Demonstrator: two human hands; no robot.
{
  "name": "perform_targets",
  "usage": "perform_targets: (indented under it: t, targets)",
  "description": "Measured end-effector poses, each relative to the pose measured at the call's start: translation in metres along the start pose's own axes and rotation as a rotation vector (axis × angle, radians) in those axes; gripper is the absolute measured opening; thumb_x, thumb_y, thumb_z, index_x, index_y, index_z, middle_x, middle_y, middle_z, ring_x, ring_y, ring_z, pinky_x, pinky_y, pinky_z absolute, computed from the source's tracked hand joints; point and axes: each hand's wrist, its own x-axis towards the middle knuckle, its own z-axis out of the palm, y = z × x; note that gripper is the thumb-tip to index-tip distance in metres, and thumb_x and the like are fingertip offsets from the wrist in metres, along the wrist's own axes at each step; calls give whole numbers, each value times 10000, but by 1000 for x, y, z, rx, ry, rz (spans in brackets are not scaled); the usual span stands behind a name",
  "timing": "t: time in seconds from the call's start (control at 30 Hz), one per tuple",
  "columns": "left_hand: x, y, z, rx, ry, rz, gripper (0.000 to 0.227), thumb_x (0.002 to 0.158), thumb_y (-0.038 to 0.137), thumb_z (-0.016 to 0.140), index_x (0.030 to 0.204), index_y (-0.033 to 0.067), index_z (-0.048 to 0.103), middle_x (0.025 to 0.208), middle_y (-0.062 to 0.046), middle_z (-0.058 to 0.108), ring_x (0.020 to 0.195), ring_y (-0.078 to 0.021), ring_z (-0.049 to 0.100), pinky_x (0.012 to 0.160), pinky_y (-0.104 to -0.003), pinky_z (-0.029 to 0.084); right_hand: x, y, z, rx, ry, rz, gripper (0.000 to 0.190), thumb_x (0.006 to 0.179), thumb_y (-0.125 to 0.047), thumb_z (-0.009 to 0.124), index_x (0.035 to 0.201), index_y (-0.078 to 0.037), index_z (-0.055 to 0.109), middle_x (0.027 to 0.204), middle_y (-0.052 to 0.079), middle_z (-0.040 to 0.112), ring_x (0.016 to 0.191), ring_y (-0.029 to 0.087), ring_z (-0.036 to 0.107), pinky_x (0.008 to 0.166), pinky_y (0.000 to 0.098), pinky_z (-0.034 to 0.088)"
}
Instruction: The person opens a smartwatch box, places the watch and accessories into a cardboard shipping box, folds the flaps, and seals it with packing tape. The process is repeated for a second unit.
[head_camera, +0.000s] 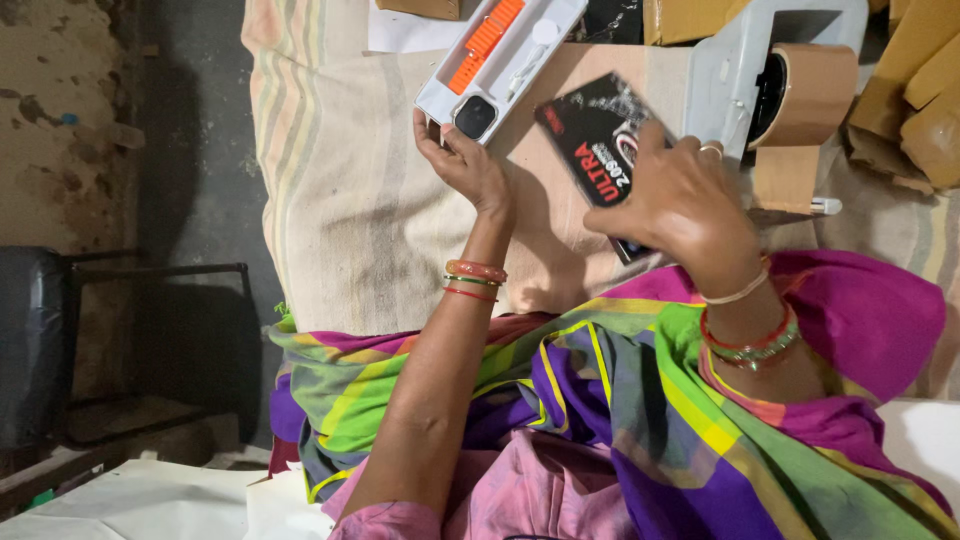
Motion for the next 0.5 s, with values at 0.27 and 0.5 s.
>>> perform_targets:
  t: [0.27, 0.5]
  targets:
    - [3, -11, -2, -4, -111, -70, 372, 1063, 67, 475, 1373, -100, 596, 1246, -174, 689, 1038, -173, 666, 895, -300, 558, -52, 20, -47, 47, 51, -179, 932, 595, -500, 862, 1256, 50, 501, 886, 309, 670, 866, 451, 697, 806, 509, 559]
    - [9, -10, -6, -12, -235, -173, 311, 1019, 95, 623, 1229, -120, 701, 953, -124, 754, 788, -107, 634, 697, -243, 525, -72, 58, -55, -7, 216, -477, 941, 524, -455, 913, 1294, -58, 547, 1156, 229, 646, 1141, 430, 588, 940, 492, 479]
